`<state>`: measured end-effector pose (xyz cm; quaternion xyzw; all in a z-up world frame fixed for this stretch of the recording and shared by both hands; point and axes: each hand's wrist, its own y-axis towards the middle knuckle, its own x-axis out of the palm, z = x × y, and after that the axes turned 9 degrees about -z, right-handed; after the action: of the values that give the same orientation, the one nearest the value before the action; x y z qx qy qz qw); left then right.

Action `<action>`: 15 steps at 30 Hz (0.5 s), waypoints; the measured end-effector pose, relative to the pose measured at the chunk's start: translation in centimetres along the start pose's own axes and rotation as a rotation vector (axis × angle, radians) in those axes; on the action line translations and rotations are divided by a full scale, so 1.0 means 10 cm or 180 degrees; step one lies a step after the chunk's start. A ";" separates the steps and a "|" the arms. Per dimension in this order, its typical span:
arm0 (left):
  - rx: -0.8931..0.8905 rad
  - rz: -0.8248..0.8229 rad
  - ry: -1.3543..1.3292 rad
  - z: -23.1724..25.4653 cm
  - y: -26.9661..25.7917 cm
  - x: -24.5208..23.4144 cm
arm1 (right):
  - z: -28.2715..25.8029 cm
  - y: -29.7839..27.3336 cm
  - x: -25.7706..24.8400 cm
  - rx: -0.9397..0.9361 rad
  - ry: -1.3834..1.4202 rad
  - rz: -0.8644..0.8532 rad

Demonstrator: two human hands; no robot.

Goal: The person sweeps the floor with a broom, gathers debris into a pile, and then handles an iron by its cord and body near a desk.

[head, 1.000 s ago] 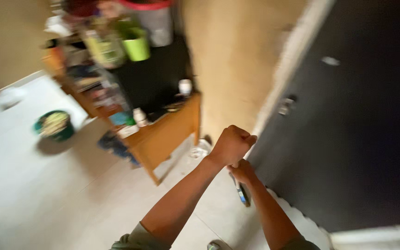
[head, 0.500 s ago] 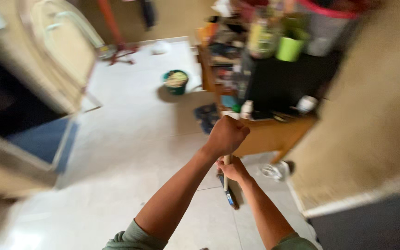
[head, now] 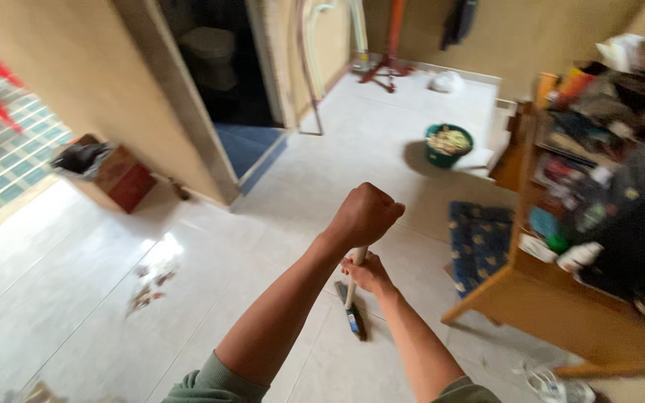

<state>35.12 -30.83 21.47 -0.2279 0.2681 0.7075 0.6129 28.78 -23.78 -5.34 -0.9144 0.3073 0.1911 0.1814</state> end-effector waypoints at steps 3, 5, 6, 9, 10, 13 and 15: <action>-0.0300 -0.0026 -0.0209 -0.12 -0.21 -0.34 | -0.23 0.12 0.27 0.0071 0.0347 -0.0088; -0.0311 0.0153 -0.0509 -0.21 -0.29 -0.60 | -0.46 0.18 0.27 0.0185 -0.0165 0.0053; -0.0266 0.0305 -0.0811 -0.22 -0.30 -0.66 | -0.57 0.19 0.20 0.0298 -0.0682 0.0256; 0.0348 0.1352 -0.1588 -0.28 -0.32 -0.62 | -0.80 0.19 0.01 0.0490 -0.0782 0.0301; 0.0343 0.1374 -0.1596 -0.32 -0.28 -0.59 | -0.83 0.19 -0.04 0.0483 -0.0800 0.0287; 0.0245 0.1823 -0.2219 -0.46 -0.06 -0.42 | -0.72 0.24 -0.28 0.0357 -0.1235 0.0206; -0.0318 0.1902 -0.2111 -0.59 0.01 -0.41 | -0.65 0.30 -0.40 0.0222 -0.1041 -0.0719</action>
<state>35.54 -37.75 19.74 0.0694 0.0768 0.9003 0.4228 25.53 -26.95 1.47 -0.8930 0.1756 0.3047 0.2808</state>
